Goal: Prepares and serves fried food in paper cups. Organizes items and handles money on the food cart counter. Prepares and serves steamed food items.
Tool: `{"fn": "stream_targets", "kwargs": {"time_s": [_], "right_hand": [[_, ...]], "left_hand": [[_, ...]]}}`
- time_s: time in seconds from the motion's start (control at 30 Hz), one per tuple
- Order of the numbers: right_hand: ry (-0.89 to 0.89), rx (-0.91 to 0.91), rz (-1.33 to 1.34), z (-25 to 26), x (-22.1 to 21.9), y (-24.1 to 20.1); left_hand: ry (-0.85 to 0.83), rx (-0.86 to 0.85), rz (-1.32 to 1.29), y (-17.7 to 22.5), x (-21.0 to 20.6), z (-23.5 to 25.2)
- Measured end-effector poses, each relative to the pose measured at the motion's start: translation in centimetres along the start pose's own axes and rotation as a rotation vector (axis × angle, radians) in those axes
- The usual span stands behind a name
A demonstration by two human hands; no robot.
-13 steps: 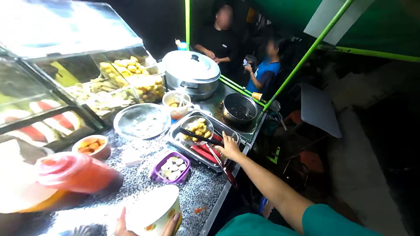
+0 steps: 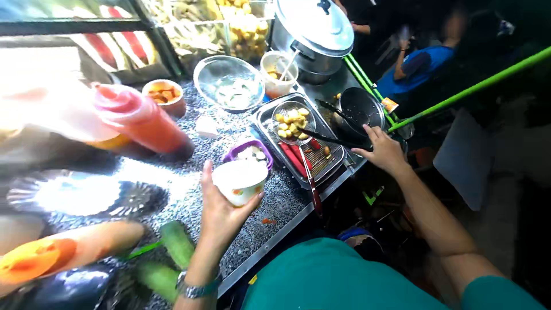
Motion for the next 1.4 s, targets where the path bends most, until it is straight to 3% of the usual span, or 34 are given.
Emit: {"fn": "stream_targets", "kwargs": {"time_s": [0.1, 0.27, 0.4, 0.6, 0.67, 0.77, 0.87, 0.97, 1.17, 1.27, 1.4], "right_hand": [[0.002, 0.197, -0.187, 4.3, 0.4, 0.2], [-0.014, 0.365, -0.272, 9.4, -0.5, -1.9], [0.08, 0.441, -0.259, 9.9, 0.3, -1.6], [0.088, 0.437, -0.02, 9.0, 4.1, 1.1], [0.081, 0.477, 0.053, 7.9, 5.8, 1.0], [0.033, 0.532, 0.069, 6.7, 7.6, 0.6], [0.041, 0.471, 0.086, 6.4, 8.5, 1.6], [-0.024, 0.334, 0.003, 6.3, 6.9, 2.2], [-0.173, 0.229, -0.135, 7.2, -1.8, -1.6], [-0.081, 0.252, -0.071, 7.2, -4.1, -3.1], [-0.019, 0.286, 0.045, 6.6, -4.0, -1.7]], "left_hand": [[-0.022, -0.019, 0.023, 0.1, -1.7, 2.5], [-0.077, -0.024, 0.098, 1.0, -5.1, 6.1], [-0.117, -0.031, 0.228, 1.4, -7.5, 8.5], [-0.221, 0.052, 0.385, 1.5, -10.3, 13.1], [-0.224, 0.027, 0.351, 1.2, -11.0, 13.9], [-0.188, -0.149, 0.123, -0.1, -11.2, 14.1], [-0.108, -0.314, -0.099, -1.7, -10.7, 13.4], [-0.061, -0.309, -0.177, -2.6, -9.3, 12.1], [-0.052, -0.239, -0.087, -3.3, -7.2, 10.3], [-0.048, -0.238, -0.043, -3.1, -6.8, 10.3], [-0.068, -0.232, 0.037, -2.0, -6.5, 10.4]]}}
Point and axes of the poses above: each hand's wrist, its own z-axis towards the middle knuckle, its own x-axis out of the back of the hand, y = z × x, the point moved 3 cm from there along z, towards the middle knuckle, and after that the axes turned 11 degrees about -z, right-handed, at the moved point
